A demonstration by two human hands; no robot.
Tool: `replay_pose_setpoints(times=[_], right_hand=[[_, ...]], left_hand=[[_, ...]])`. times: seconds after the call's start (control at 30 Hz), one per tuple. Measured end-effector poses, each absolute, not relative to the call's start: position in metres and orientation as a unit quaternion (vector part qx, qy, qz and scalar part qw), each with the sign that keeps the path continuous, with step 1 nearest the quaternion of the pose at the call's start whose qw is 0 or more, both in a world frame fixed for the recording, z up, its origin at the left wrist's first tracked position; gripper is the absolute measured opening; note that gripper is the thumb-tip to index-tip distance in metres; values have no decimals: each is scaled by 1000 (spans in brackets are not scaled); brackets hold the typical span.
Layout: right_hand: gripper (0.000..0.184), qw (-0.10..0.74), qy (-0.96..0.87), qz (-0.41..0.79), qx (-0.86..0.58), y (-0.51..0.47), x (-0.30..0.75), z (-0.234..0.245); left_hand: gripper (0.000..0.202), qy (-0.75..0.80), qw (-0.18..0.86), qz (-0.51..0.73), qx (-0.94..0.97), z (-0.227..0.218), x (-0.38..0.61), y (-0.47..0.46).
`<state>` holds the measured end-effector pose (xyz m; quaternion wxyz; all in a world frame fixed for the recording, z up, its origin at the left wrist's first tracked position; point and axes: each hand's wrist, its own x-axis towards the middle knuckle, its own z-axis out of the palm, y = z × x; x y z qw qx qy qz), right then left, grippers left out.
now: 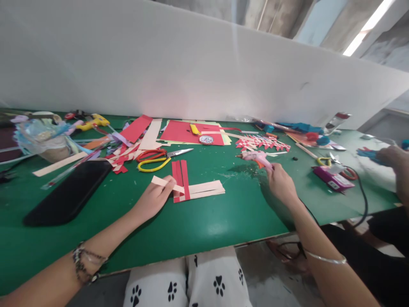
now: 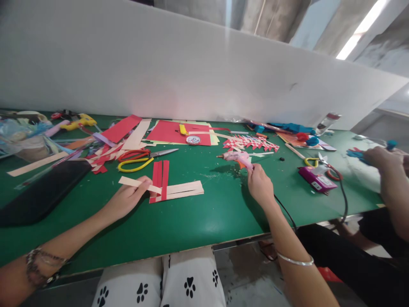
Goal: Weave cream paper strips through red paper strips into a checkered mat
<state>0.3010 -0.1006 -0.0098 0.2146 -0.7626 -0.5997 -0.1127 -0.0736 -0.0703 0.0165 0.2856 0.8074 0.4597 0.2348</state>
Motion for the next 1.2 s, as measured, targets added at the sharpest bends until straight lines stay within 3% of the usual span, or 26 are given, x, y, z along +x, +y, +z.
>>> replay_pose_setpoints(times=[0.17,0.33,0.6,1.2], right_hand=[[30,293,-641,-121,-699,-123,246,9],[45,258,-680,-133,-673,-131,200,15],[41,203,-709,-240,-632,-127,178,17],[30,139,-740,-269,-600,-126,172,18]], left_hand=[[44,459,292,239,804,17,-73,-70],[42,448,315,242,801,16,-75,-69],[39,453,335,251,787,18,-74,-70],[40,459,322,250,789,18,-72,-70]])
